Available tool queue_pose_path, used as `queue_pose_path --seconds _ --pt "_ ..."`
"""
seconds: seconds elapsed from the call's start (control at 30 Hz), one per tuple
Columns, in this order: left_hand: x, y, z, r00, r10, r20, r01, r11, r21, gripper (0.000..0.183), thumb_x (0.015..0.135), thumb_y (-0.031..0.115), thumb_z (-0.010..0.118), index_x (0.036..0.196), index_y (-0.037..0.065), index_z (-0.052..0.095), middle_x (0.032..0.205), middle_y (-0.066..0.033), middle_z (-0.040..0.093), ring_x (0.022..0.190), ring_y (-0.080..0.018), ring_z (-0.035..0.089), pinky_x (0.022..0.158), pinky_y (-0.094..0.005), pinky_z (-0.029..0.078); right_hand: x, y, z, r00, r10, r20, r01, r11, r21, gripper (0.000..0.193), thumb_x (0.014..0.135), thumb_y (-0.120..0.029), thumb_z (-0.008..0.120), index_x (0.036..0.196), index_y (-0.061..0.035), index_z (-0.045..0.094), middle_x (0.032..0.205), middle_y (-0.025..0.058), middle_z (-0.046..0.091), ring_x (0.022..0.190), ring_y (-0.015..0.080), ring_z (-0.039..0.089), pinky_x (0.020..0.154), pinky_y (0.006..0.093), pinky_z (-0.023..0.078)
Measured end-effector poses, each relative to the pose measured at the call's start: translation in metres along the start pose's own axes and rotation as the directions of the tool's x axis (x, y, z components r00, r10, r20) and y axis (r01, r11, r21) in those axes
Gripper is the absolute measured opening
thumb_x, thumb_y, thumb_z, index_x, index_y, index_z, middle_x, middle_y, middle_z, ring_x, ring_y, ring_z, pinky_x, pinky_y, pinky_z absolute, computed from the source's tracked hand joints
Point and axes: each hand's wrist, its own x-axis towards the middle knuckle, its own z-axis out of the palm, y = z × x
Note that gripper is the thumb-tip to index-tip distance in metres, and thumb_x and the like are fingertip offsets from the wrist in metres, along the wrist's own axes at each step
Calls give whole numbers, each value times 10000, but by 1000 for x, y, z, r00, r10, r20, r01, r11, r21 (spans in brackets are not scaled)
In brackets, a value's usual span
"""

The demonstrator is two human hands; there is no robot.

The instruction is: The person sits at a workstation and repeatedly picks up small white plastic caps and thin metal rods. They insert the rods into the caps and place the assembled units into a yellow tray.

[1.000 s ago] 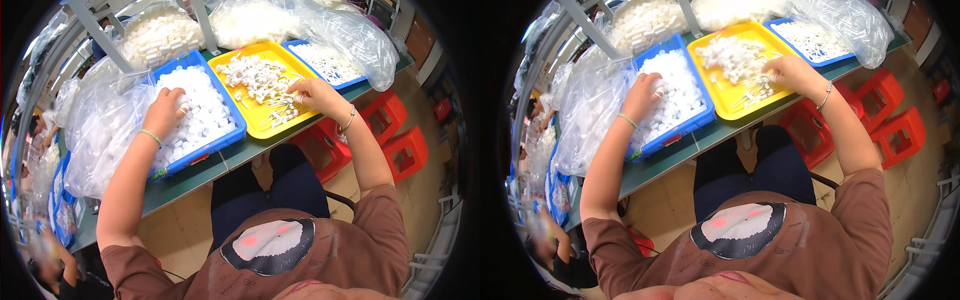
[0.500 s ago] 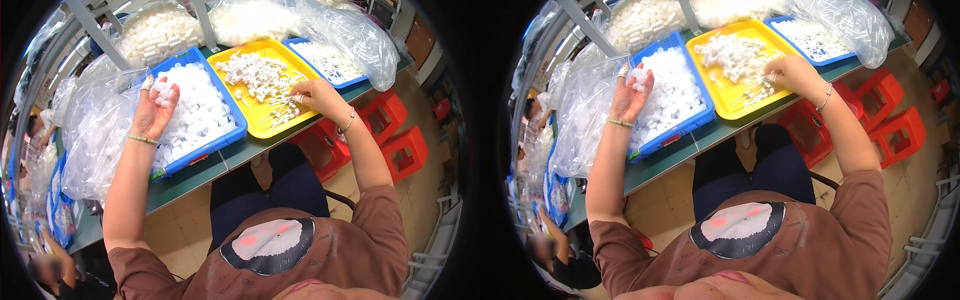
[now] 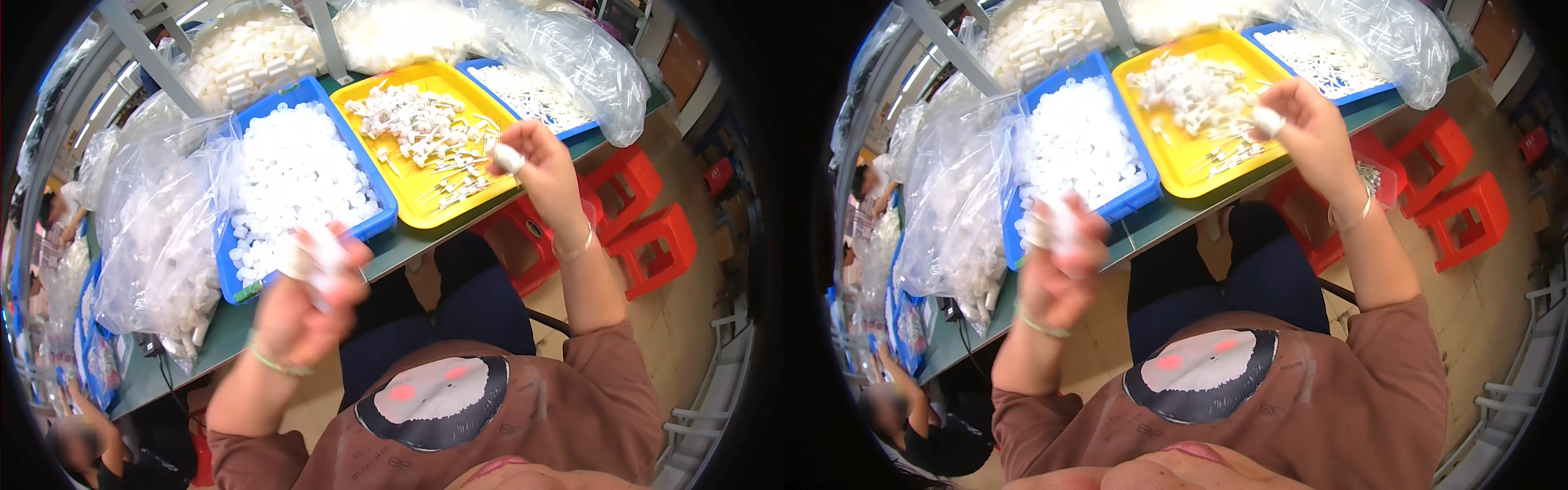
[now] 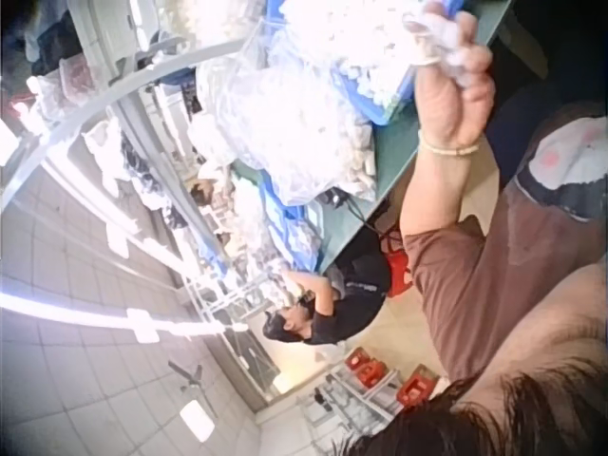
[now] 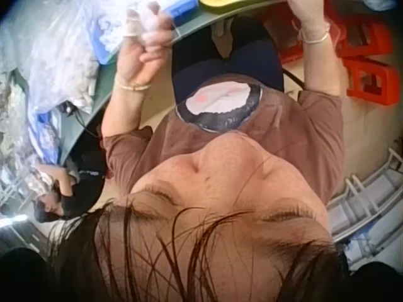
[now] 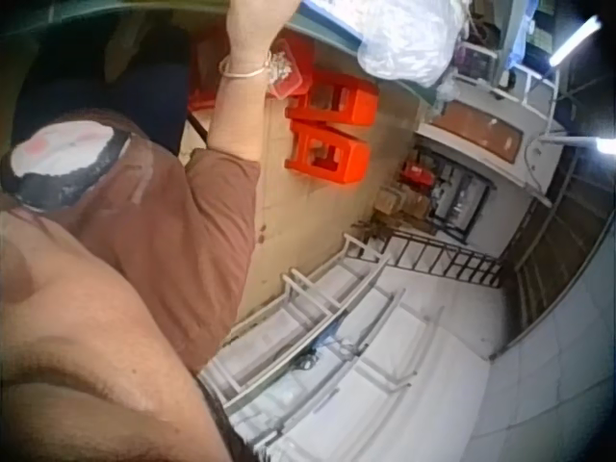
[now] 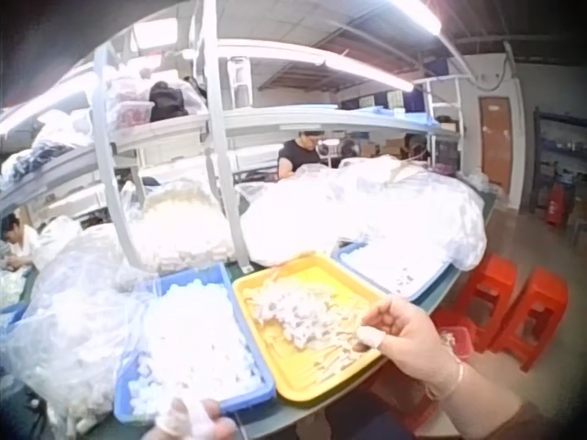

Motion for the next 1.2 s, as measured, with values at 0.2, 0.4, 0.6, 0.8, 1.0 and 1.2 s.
queue_pose_path --seconds 0.2,0.4,0.6,0.8,1.0,1.2 --pt "19 -99 -98 898 -216 -383 254 966 51 382 980 247 510 1333 111 452 1245 -142 565 961 -228 639 675 -264 587 -94 18 40 968 -44 246 113 956 -270 186 886 -21 599 1072 -13 605 891 39 633 789 82 610 680 233 487" --pt "32 -116 -149 911 -130 -392 172 982 75 456 995 402 420 1293 65 498 1086 -75 632 977 -210 641 812 -354 561 -129 61 57 967 154 201 -104 965 -239 188 872 -7 594 1060 -17 581 829 10 597 617 38 452 556 206 395" --pt "29 -122 -156 914 -120 -387 120 993 -24 384 990 327 417 1264 78 520 1070 -69 640 910 -202 655 734 -310 567 -131 70 69 963 176 203 -139 973 -185 189 882 -9 589 1071 -8 587 894 45 667 657 55 553 578 209 447" --pt "24 -126 -172 914 -61 -402 99 992 75 331 967 206 502 1272 77 510 1023 -41 640 856 -138 642 597 -210 528 -135 80 70 950 241 201 -195 954 -227 164 876 -29 612 1037 -4 628 907 62 680 747 90 637 617 223 488" --pt "23 -126 -168 923 -20 -385 59 994 91 292 955 147 545 1239 82 536 1028 -42 628 843 -121 631 582 -186 511 -133 80 64 948 232 219 -142 921 -362 112 832 -46 658 943 -28 657 797 62 632 673 123 619 568 254 468" --pt "26 -129 -163 916 -46 -397 94 990 102 247 958 123 537 1196 61 553 1044 -51 605 846 -124 624 604 -196 524 -134 81 69 977 51 209 57 875 -481 92 780 -51 686 854 -38 632 778 83 611 649 206 617 561 291 479"
